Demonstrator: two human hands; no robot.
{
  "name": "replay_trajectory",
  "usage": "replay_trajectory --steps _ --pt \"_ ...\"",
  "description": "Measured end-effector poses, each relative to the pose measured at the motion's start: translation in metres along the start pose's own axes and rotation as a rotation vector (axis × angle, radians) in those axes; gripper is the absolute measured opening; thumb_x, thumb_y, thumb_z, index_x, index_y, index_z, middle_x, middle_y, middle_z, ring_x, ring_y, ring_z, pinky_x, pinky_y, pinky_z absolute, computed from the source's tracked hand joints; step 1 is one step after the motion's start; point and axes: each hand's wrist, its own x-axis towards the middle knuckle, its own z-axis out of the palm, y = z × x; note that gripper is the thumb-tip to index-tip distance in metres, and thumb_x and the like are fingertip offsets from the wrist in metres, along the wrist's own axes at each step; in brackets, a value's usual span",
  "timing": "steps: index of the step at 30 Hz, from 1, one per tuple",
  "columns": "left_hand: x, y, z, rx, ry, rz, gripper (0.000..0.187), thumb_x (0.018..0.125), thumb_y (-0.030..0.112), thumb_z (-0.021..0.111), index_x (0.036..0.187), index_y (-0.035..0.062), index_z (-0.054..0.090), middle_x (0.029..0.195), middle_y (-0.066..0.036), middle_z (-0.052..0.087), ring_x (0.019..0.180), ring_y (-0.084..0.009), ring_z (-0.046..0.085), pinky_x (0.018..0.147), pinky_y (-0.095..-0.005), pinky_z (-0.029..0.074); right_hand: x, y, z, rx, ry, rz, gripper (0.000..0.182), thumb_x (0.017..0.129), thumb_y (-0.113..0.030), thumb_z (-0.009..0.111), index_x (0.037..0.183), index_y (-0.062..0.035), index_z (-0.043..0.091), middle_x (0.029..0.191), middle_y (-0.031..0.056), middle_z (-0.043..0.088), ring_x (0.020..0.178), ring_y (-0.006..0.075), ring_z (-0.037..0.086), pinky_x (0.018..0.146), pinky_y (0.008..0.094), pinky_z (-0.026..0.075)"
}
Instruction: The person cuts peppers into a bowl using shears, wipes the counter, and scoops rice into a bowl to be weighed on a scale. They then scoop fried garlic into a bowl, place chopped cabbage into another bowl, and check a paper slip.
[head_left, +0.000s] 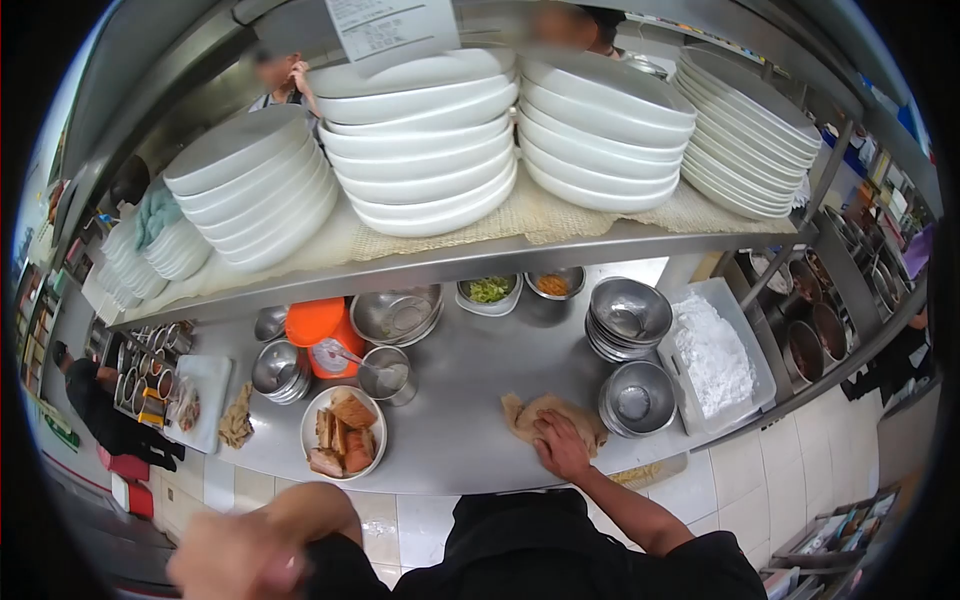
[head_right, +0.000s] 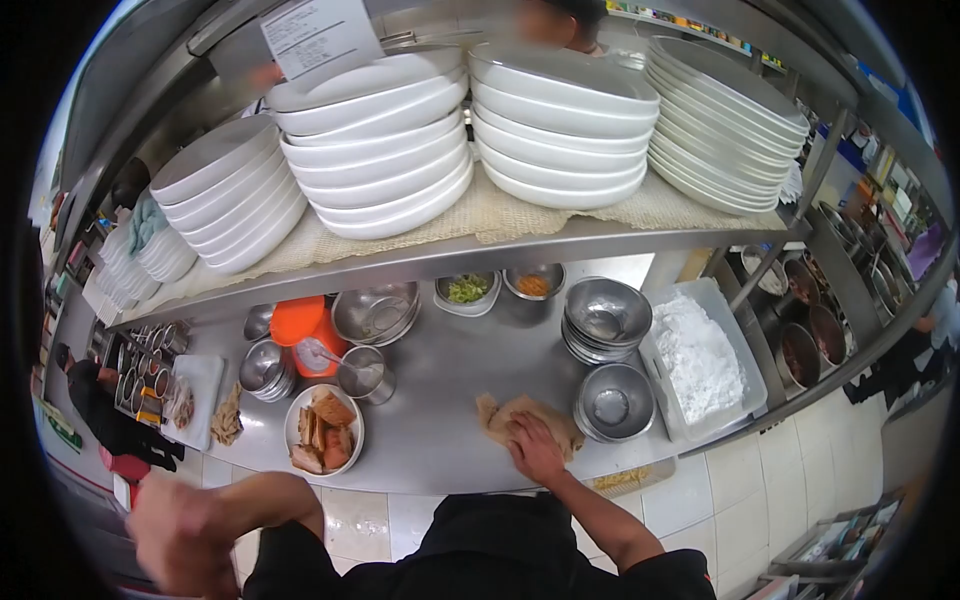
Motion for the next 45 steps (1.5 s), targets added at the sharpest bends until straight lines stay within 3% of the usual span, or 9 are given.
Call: replay_trajectory --steps 1,2,6,10,11,13,39,43,45 --pt "-0.005 0.004 -0.008 0.173 -0.315 -0.473 0.019 0.074 0.022 0.07 0.078 0.0045 0.062 0.078 -0.009 0.063 0.067 -0.0222 0.062 0.059 -0.037 0.05 0.003 -0.002 -0.001 0.005 -0.009 0.036 0.032 0.084 -0.017 0.058 0.113 -0.0035 0.052 0.126 0.0155 0.049 0.12 0.0347 0.044 0.103 0.0443 0.034" --pt "-0.026 -0.05 0.041 -0.188 0.264 -0.15 0.03 0.07 0.028 0.068 0.049 0.0113 0.056 0.053 0.003 0.051 0.047 -0.0111 0.048 0.054 -0.0326 0.048 0.005 -0.003 0.001 0.006 -0.009 0.02 0.032 0.084 -0.017 0.058 0.113 -0.0035 0.052 0.126 0.0155 0.049 0.12 0.0347 0.044 0.103 0.0443 0.034" --pt "-0.038 -0.053 0.104 -0.787 0.566 -0.647 0.023 0.068 0.019 0.067 0.067 -0.0033 0.062 0.059 -0.013 0.057 0.061 -0.0266 0.058 0.082 -0.0545 0.046 0.002 -0.002 0.005 -0.056 0.013 0.033 0.036 0.082 -0.015 0.058 0.115 -0.0032 0.052 0.124 0.0174 0.05 0.117 0.0359 0.045 0.101 0.0444 0.034" --pt "-0.045 -0.069 0.1 -1.559 0.3 -0.018 0.024 0.074 0.017 0.063 0.061 -0.0009 0.052 0.055 -0.016 0.049 0.049 -0.0317 0.054 0.078 -0.0628 0.044 0.002 -0.001 0.007 -0.043 0.026 0.027 0.036 0.082 -0.016 0.058 0.115 -0.0037 0.051 0.125 0.0165 0.05 0.118 0.0356 0.045 0.101 0.0446 0.034" --pt "-0.03 -0.066 0.102 -1.543 0.289 0.114 0.018 0.081 0.015 0.058 0.078 -0.0028 0.057 0.071 -0.015 0.055 0.061 -0.027 0.057 0.082 -0.0544 0.045 0.002 -0.001 0.007 -0.04 0.033 0.018 0.036 0.082 -0.016 0.058 0.115 -0.0037 0.051 0.125 0.0165 0.05 0.118 0.0356 0.045 0.101 0.0446 0.034" --pt "0.002 -0.057 0.096 -1.504 0.291 0.215 0.035 0.083 0.022 0.064 0.055 0.0037 0.053 0.053 -0.01 0.049 0.043 -0.0189 0.048 0.071 -0.0354 0.05 0.0 -0.001 0.008 -0.048 0.024 0.04 0.036 0.082 -0.017 0.058 0.115 -0.0038 0.051 0.125 0.0155 0.05 0.119 0.0353 0.044 0.101 0.0448 0.034" --pt "-0.004 -0.056 0.073 -1.371 0.296 0.465 0.031 0.082 0.011 0.059 0.052 0.0049 0.051 0.049 -0.007 0.046 0.037 -0.0173 0.042 0.062 -0.0406 0.054 0.0 -0.001 0.01 -0.07 0.048 0.025 0.037 0.083 -0.018 0.058 0.116 -0.004 0.051 0.125 0.0147 0.051 0.116 0.0344 0.047 0.099 0.0445 0.035" --pt "-0.001 -0.036 0.082 -1.146 0.724 -0.61 0.02 0.083 0.022 0.06 0.077 0.0032 0.057 0.07 -0.009 0.055 0.062 -0.0186 0.052 0.07 -0.0344 0.046 -0.001 0.0 0.011 -0.06 0.052 0.025 0.037 0.081 -0.016 0.059 0.115 -0.0053 0.052 0.124 0.0136 0.05 0.118 0.0325 0.046 0.1 0.0442 0.035" --pt "0.002 -0.048 0.094 -1.352 0.511 -0.807 0.018 0.085 0.017 0.059 0.092 0.0015 0.056 0.084 -0.007 0.055 0.075 -0.0153 0.052 0.073 -0.0293 0.043 -0.011 0.022 0.033 0.277 0.07 0.17 0.04 0.08 -0.02 0.061 0.117 -0.0063 0.052 0.125 0.0122 0.05 0.12 0.0313 0.046 0.101 0.0432 0.034"
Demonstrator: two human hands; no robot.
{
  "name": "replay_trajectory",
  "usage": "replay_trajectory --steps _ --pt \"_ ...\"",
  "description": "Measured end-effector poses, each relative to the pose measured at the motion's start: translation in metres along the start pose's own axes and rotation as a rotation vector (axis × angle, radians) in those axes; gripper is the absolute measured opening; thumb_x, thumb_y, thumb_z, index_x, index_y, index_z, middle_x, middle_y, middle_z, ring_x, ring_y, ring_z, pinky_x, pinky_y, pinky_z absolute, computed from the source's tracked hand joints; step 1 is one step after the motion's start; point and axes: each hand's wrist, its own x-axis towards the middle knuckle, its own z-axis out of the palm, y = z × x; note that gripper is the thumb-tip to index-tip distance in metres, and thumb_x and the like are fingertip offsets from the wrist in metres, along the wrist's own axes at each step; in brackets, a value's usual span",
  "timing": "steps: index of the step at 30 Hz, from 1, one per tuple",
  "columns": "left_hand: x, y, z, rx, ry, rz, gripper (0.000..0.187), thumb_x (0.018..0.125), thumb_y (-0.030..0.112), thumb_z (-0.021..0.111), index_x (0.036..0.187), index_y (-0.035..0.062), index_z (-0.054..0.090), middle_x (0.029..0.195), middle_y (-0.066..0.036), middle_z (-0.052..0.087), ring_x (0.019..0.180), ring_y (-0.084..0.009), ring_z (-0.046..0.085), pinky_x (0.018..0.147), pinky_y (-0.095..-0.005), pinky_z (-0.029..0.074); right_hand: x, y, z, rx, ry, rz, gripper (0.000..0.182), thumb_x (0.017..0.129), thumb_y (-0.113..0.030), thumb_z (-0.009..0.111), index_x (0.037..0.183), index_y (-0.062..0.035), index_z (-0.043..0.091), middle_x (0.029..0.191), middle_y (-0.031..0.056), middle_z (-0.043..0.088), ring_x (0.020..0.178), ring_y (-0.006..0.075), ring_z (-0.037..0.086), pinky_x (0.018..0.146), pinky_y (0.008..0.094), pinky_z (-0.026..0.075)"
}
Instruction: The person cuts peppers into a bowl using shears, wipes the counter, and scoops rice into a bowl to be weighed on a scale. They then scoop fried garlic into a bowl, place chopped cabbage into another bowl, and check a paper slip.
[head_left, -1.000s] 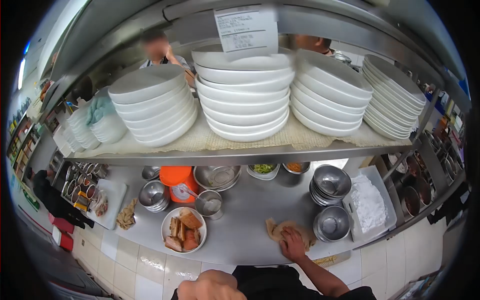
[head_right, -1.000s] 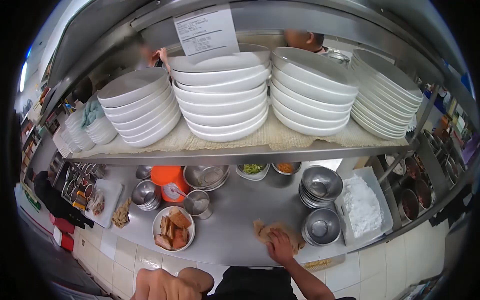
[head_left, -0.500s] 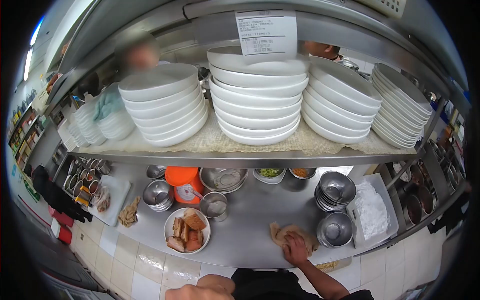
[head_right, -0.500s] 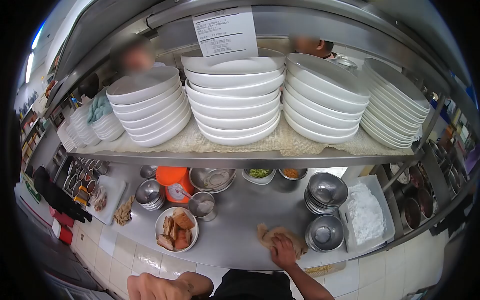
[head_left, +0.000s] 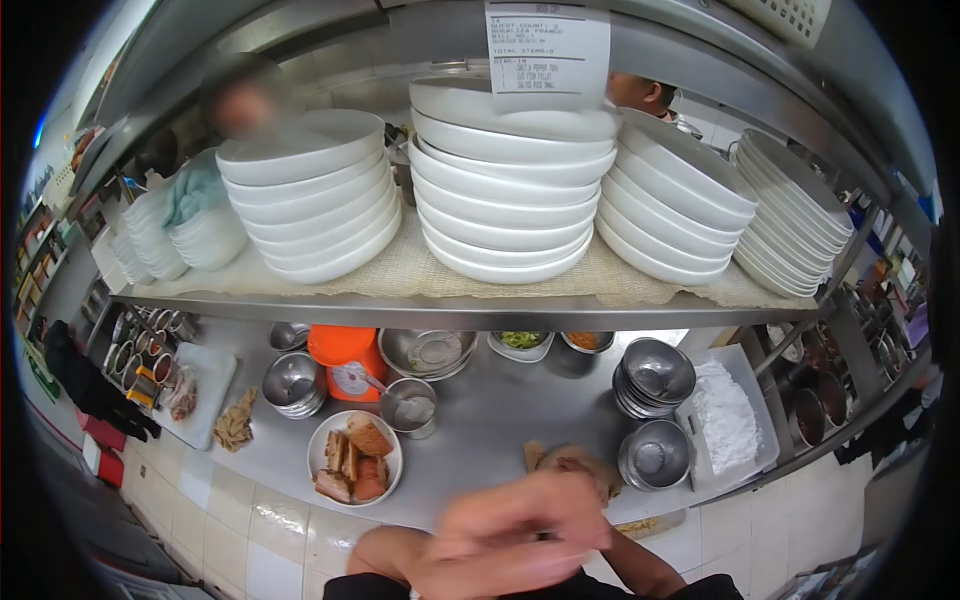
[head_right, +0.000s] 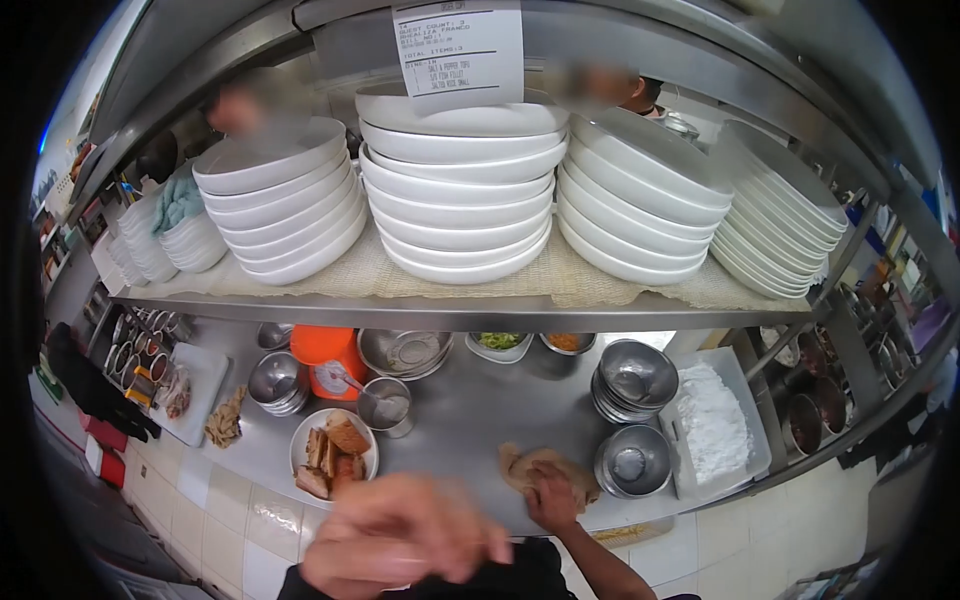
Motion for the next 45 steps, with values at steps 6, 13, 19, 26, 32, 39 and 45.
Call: replay_trajectory --steps 6,13,19,26,32,39,45 --pt "0.021 -0.003 0.041 -0.28 -0.114 -0.294 0.021 0.094 0.012 0.049 0.112 -0.0005 0.046 0.088 -0.004 0.052 0.08 -0.008 0.05 0.07 -0.0232 0.041 0.007 -0.015 -0.01 -0.363 -0.003 -0.213 0.035 0.084 -0.019 0.058 0.115 -0.0037 0.053 0.121 0.0153 0.053 0.116 0.0337 0.048 0.099 0.0446 0.036" --pt "0.024 0.003 0.046 -0.261 -0.187 -0.553 0.022 0.097 0.014 0.047 0.113 -0.0007 0.045 0.09 -0.005 0.053 0.077 -0.0077 0.05 0.065 -0.0205 0.042 0.025 -0.056 -0.024 -0.376 0.007 -0.166 0.035 0.084 -0.018 0.058 0.115 -0.0039 0.053 0.124 0.0149 0.051 0.117 0.0344 0.047 0.1 0.0441 0.035" --pt "0.02 0.003 0.043 -0.182 -0.209 -0.655 0.021 0.096 0.011 0.046 0.114 -0.0002 0.045 0.089 -0.005 0.053 0.077 -0.0078 0.05 0.065 -0.0206 0.043 0.016 -0.04 -0.015 -0.373 -0.019 -0.158 0.035 0.083 -0.018 0.059 0.114 -0.0038 0.053 0.125 0.0146 0.05 0.117 0.0348 0.046 0.1 0.0437 0.036" --pt "-0.005 0.019 0.024 -0.1 -0.08 -0.539 0.026 0.095 0.004 0.044 0.121 0.0006 0.04 0.099 -0.007 0.05 0.085 -0.0087 0.049 0.069 -0.0214 0.042 0.009 -0.034 -0.016 -0.362 0.001 -0.111 0.034 0.083 -0.017 0.059 0.114 -0.0061 0.053 0.124 0.0133 0.051 0.118 0.0331 0.047 0.1 0.0438 0.036" --pt "-0.018 0.027 0.002 0.083 -0.148 -0.315 0.047 0.082 -0.01 0.037 0.128 -0.001 0.035 0.107 -0.009 0.047 0.087 -0.0117 0.048 0.072 -0.0227 0.042 0.011 -0.044 -0.019 -0.381 -0.052 -0.076 0.036 0.083 -0.019 0.059 0.116 -0.0062 0.052 0.125 0.0135 0.051 0.118 0.0335 0.046 0.101 0.044 0.036" --pt "-0.004 0.037 -0.009 0.365 -0.202 -0.265 0.046 0.07 -0.008 0.043 0.116 -0.0017 0.045 0.111 -0.013 0.048 0.087 -0.0156 0.053 0.079 -0.0283 0.041 0.008 -0.033 -0.017 -0.413 -0.032 -0.106 0.035 0.083 -0.019 0.059 0.116 -0.0071 0.053 0.126 0.0138 0.051 0.117 0.0339 0.047 0.101 0.0438 0.036" --pt "0.0 0.015 0.006 0.419 -0.365 -0.301 0.052 0.062 -0.013 0.041 0.111 0.0031 0.046 0.101 -0.011 0.05 0.082 -0.02 0.057 0.065 -0.0307 0.044 0.01 -0.041 -0.015 -0.414 0.007 -0.138 0.033 0.085 -0.019 0.057 0.115 -0.0049 0.053 0.122 0.0173 0.052 0.116 0.0351 0.047 0.099 0.0453 0.036"
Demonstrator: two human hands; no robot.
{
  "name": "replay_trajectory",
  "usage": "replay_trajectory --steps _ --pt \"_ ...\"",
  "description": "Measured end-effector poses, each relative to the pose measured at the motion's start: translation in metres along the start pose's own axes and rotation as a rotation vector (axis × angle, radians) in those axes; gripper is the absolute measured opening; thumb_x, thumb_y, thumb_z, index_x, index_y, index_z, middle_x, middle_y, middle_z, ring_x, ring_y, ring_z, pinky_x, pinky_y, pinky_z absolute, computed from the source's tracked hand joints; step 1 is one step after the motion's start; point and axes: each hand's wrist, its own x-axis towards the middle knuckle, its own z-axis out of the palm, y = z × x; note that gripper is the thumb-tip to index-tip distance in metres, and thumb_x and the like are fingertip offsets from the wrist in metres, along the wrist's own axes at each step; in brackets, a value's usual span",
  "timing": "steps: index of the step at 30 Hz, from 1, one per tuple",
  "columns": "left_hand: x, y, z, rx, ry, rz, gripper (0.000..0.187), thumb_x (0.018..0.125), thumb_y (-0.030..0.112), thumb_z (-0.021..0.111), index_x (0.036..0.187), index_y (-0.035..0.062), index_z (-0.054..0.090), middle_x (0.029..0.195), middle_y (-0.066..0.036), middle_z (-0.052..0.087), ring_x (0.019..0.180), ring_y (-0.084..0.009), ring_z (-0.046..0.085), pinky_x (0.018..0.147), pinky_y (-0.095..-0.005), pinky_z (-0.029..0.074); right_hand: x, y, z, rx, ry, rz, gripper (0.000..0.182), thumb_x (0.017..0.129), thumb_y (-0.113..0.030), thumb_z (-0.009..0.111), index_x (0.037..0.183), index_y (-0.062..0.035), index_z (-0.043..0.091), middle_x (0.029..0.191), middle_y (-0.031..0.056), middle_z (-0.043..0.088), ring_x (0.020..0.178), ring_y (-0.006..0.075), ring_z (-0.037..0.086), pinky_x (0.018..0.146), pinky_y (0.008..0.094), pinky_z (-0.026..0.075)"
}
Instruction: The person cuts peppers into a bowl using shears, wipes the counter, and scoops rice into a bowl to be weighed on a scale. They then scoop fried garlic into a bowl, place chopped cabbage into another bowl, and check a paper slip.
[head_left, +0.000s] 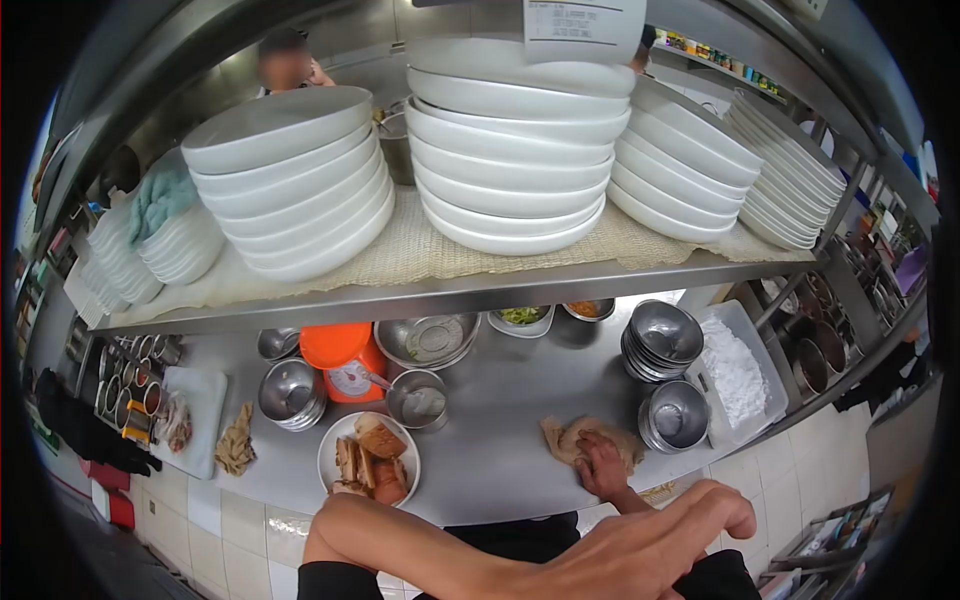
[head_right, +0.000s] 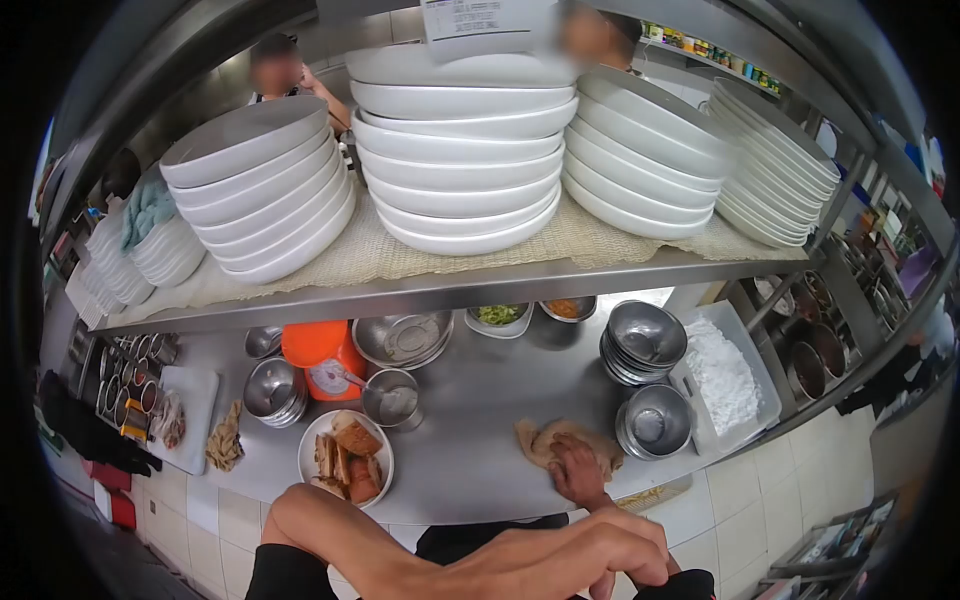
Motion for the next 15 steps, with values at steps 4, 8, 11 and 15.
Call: replay_trajectory --steps 4,8,11,15 --pt "-0.004 -0.027 -0.033 0.004 0.067 0.246 0.047 0.068 -0.009 0.045 0.114 0.0015 0.046 0.11 -0.016 0.051 0.09 -0.0219 0.057 0.08 -0.0326 0.043 -0.01 0.017 0.016 -0.048 -0.126 0.135 0.036 0.084 -0.022 0.058 0.115 -0.0051 0.053 0.126 0.0137 0.051 0.12 0.0321 0.045 0.102 0.0437 0.034" --pt "-0.036 -0.065 -0.069 -0.12 0.21 0.184 0.042 0.068 -0.011 0.044 0.108 -0.0022 0.052 0.11 -0.016 0.054 0.087 -0.0182 0.056 0.083 -0.0321 0.043 -0.008 0.013 0.011 -0.11 -0.209 0.173 0.036 0.084 -0.022 0.058 0.116 -0.0059 0.053 0.126 0.0128 0.051 0.12 0.0316 0.045 0.102 0.0429 0.034" --pt "-0.062 -0.121 -0.08 -0.082 0.35 -0.003 0.034 0.072 -0.012 0.045 0.102 -0.0003 0.056 0.102 -0.007 0.057 0.083 -0.0116 0.055 0.077 -0.0255 0.044 -0.004 0.004 0.001 -0.03 -0.026 0.044 0.035 0.084 -0.022 0.057 0.116 -0.0062 0.053 0.126 0.0131 0.05 0.12 0.0315 0.045 0.101 0.0434 0.034" --pt "-0.1 -0.206 -0.085 0.058 0.434 -0.338 0.021 0.077 -0.005 0.059 0.098 0.0001 0.06 0.093 -0.007 0.063 0.079 -0.0103 0.058 0.072 -0.0253 0.047 -0.004 0.005 0.001 -0.027 -0.039 0.046 0.036 0.084 -0.023 0.056 0.116 -0.0068 0.053 0.127 0.0125 0.049 0.121 0.0313 0.044 0.101 0.0435 0.034"
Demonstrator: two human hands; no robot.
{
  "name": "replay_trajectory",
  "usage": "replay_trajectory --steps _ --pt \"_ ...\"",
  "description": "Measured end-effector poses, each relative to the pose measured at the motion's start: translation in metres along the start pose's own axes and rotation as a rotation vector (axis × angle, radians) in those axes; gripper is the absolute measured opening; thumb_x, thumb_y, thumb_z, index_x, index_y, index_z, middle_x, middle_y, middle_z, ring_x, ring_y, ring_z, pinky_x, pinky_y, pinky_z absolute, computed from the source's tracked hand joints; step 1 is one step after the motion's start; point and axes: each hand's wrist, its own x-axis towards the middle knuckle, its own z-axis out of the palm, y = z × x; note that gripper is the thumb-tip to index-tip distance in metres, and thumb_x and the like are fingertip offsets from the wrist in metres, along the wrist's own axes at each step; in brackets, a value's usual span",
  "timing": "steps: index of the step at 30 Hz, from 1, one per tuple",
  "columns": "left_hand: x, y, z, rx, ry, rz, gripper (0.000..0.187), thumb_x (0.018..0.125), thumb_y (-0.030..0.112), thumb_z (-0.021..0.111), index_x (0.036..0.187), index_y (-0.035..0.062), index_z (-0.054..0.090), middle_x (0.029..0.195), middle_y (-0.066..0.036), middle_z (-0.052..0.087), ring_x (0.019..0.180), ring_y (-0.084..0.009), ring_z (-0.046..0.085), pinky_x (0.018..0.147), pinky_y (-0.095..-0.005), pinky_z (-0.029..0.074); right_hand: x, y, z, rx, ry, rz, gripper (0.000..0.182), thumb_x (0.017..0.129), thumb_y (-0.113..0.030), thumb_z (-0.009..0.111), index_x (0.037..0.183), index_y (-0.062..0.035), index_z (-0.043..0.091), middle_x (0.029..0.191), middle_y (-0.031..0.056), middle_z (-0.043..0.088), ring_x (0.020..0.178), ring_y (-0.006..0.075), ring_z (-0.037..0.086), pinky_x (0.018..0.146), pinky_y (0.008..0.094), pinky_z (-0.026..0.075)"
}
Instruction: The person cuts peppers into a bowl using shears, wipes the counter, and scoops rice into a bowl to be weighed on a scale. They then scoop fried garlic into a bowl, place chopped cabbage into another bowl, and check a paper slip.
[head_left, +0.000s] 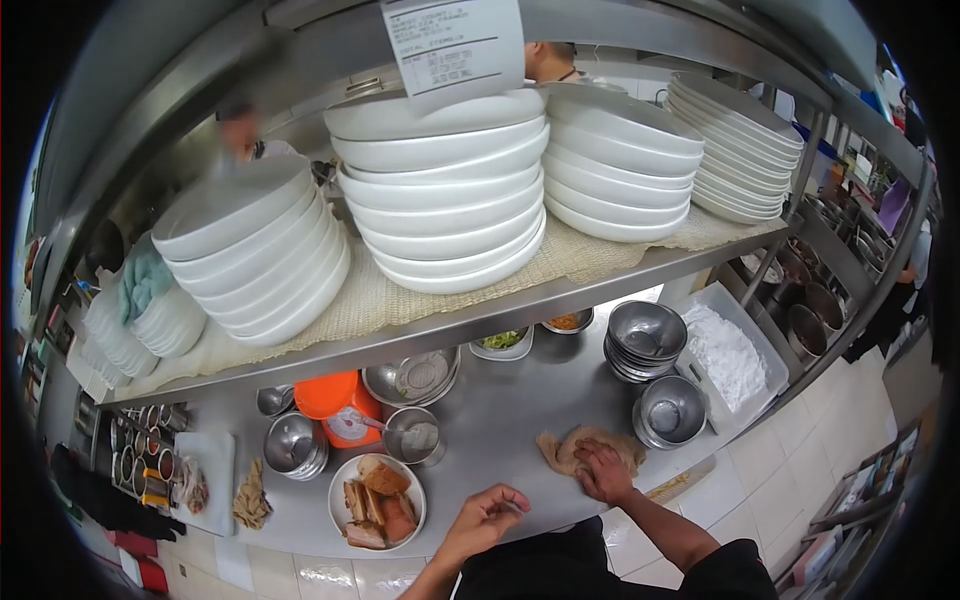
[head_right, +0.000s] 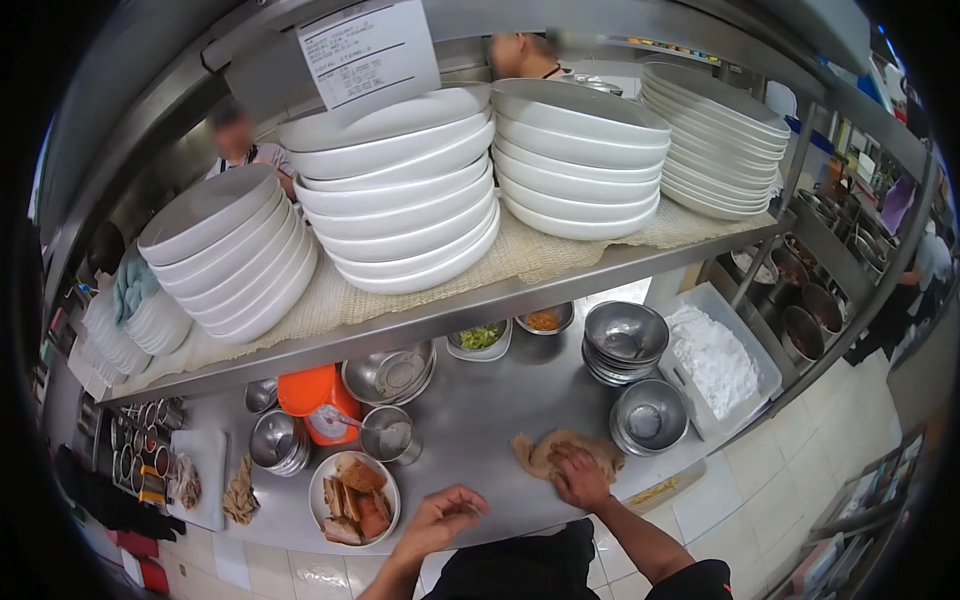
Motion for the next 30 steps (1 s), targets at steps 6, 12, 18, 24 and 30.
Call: replay_trajectory --steps 6,12,18,24,30 --pt "-0.023 -0.076 0.002 0.005 0.054 -0.416 0.015 0.086 0.013 0.062 0.098 0.0042 0.064 0.077 0.001 0.061 0.068 -0.0069 0.055 0.066 -0.0205 0.045 0.009 -0.009 -0.012 -0.108 -0.025 0.003 0.043 0.085 -0.029 0.056 0.124 -0.0115 0.05 0.129 0.0126 0.047 0.124 0.0317 0.041 0.1 0.0438 0.034" --pt "-0.023 -0.08 0.02 0.272 0.001 -0.455 0.02 0.087 0.019 0.061 0.1 0.0051 0.066 0.079 -0.003 0.064 0.071 -0.0094 0.059 0.069 -0.0238 0.047 0.023 -0.021 0.0 -0.203 -0.023 0.143 0.048 0.084 -0.036 0.057 0.126 -0.0138 0.051 0.123 0.0145 0.048 0.117 0.0328 0.043 0.095 0.0468 0.037" --pt "-0.013 -0.071 0.033 0.533 -0.044 -0.361 0.024 0.084 0.024 0.062 0.1 0.006 0.066 0.086 -0.009 0.068 0.076 -0.0193 0.065 0.075 -0.0301 0.05 0.055 -0.013 0.036 -0.14 0.003 0.382 0.041 0.075 -0.035 0.062 0.105 -0.0082 0.057 0.105 0.0153 0.057 0.101 0.0333 0.051 0.082 0.0464 0.043" --pt "-0.01 -0.075 0.036 0.563 -0.068 -0.308 0.026 0.085 0.026 0.06 0.101 0.0065 0.065 0.089 -0.01 0.068 0.078 -0.0237 0.065 0.075 -0.0329 0.05 0.064 -0.005 0.044 -0.118 0.1 0.417 0.037 0.071 -0.035 0.064 0.094 -0.0066 0.06 0.089 0.0127 0.061 0.093 0.0322 0.055 0.077 0.0426 0.048" --pt "-0.01 -0.083 0.034 0.571 -0.081 -0.336 0.025 0.085 0.025 0.063 0.102 0.0063 0.065 0.09 -0.009 0.068 0.079 -0.0203 0.064 0.076 -0.0314 0.05 0.065 -0.01 0.049 -0.116 0.304 0.314 0.033 0.068 -0.033 0.065 0.085 -0.0055 0.059 0.082 0.0124 0.061 0.085 0.0341 0.056 0.075 0.0445 0.047"
